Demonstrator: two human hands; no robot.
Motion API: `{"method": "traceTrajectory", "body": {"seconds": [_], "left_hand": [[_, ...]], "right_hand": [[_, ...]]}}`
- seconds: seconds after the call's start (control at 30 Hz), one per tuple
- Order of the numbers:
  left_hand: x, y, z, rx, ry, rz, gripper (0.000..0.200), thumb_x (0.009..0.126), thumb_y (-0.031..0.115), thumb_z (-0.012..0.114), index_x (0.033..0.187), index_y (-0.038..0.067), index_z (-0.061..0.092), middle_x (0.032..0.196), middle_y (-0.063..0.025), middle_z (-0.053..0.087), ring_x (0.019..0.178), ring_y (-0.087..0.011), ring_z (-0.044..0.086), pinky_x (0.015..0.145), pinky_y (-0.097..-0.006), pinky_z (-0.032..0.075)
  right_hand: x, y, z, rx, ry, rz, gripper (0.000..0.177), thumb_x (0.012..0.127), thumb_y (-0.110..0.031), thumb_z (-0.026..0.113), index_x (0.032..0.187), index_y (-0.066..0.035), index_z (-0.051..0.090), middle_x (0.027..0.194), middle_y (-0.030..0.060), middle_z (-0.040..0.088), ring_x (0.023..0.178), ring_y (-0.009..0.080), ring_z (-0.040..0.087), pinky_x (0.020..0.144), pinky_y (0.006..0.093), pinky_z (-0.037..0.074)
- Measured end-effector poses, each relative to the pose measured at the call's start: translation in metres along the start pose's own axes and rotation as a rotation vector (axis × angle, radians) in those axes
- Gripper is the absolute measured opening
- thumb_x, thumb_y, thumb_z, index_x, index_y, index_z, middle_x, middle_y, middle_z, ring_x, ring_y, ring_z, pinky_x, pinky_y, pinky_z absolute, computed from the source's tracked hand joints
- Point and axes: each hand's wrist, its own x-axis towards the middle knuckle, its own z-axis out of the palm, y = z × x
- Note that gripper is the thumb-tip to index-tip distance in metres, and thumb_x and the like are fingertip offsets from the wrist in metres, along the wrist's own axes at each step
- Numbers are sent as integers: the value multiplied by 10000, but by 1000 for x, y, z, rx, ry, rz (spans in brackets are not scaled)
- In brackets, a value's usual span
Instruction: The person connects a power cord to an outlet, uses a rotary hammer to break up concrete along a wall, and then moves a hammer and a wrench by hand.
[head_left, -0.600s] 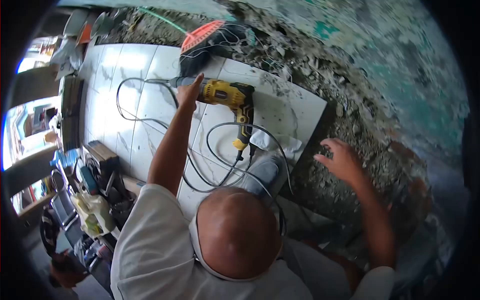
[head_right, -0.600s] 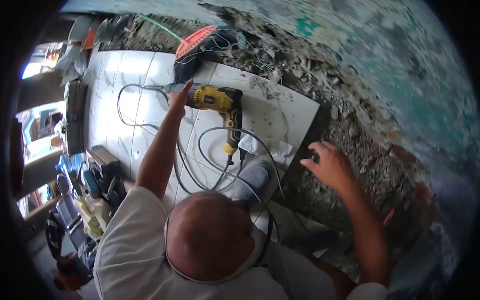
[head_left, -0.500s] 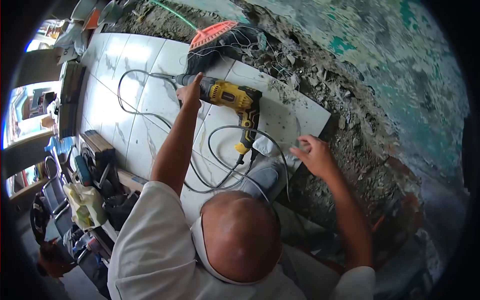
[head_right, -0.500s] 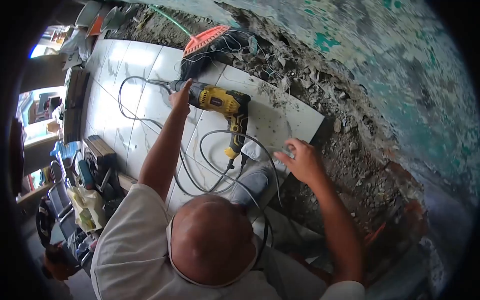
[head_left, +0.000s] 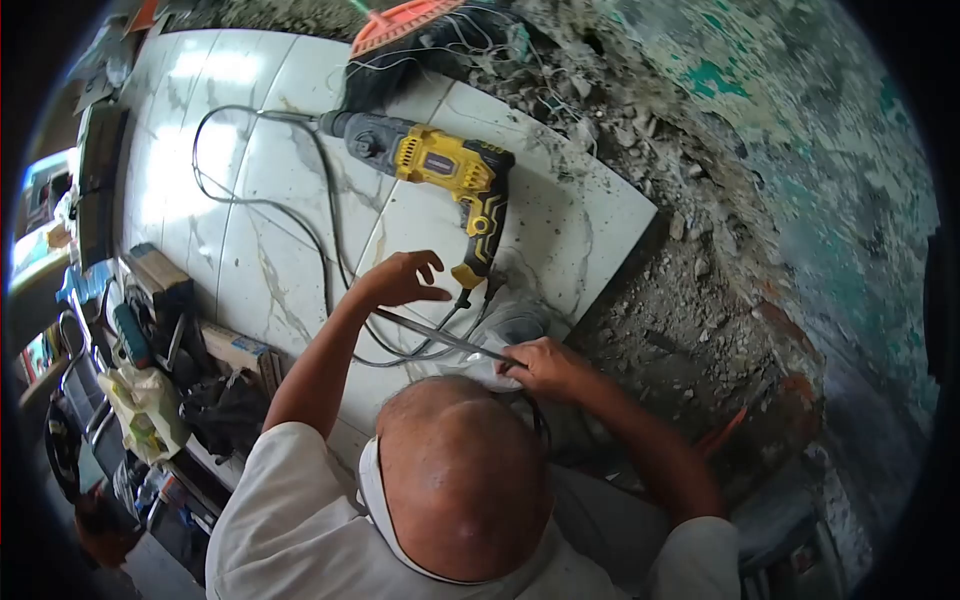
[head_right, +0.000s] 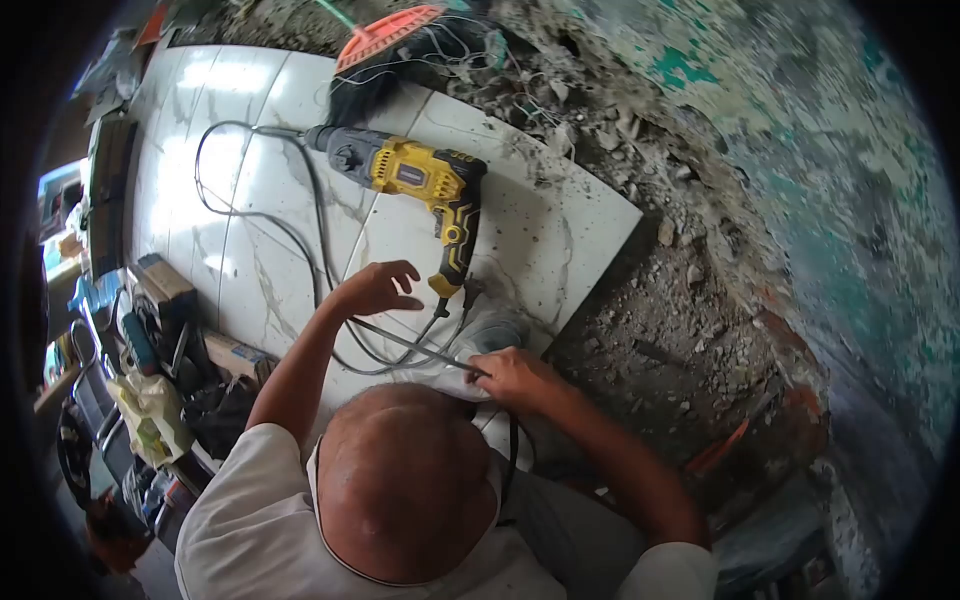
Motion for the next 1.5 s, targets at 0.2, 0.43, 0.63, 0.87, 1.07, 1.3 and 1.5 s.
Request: {"method": "traceTrajectory", "body": {"seconds": [0.2,0.43,0.63,0.87,1.07,1.3,1.5], "left_hand": [[19,42,38,498,-277,609,633,643,328,822,1161,45,594,1014,-139,591,1014,-318,534,862,-408,453],[59,74,84,1125,-337,826,563,656,337,773,1114,63,594,1089,-162,546,1047,-375,500,901,-464,416],[107,52,86,1379,-542,744,509,672,353,738,1083,85,600,1082,-156,542,1038,-373,496,890,-477,407],[125,48,75,1531,-679,689,449,690,371,697,1046,111,607,1075,-150,537,1027,-372,491,876,-491,396],[127,49,69,1642,-735,622,402,706,386,662,1014,134,613,1068,-145,534,1018,-370,486,865,-504,387],[143,47,66,1793,-787,540,352,724,404,620,977,160,620,1061,-139,529,1007,-368,482,852,-519,376],[164,50,32,1600,-662,1290,230,788,346,616,841,123,606,944,-122,540,799,-251,520,641,-402,413]], "right_hand": [[-49,62,-25,243,191,-147,314,789,-233,674,1011,-12,662,823,122,663,746,189,608,681,350,474],[-108,86,-43,508,1086,86,290,657,-280,840,834,-76,733,750,42,681,696,121,614,630,286,473],[-213,144,-42,122,1871,401,286,687,-177,764,950,-82,705,843,92,675,785,213,648,742,348,518],[-410,124,106,6,1155,1209,728,767,-327,738,1395,-138,423,1380,195,427,1277,347,413,1018,461,405],[-461,142,281,151,1324,1380,600,804,-349,711,1311,-99,510,1208,200,542,1141,371,527,960,460,437],[-333,142,467,741,1435,1600,563,798,-449,696,1188,-53,605,1124,252,606,1083,420,555,946,465,437],[-202,101,567,1137,1472,1709,535,804,-398,700,1174,-33,575,1166,225,581,1128,362,531,973,440,425]]}}
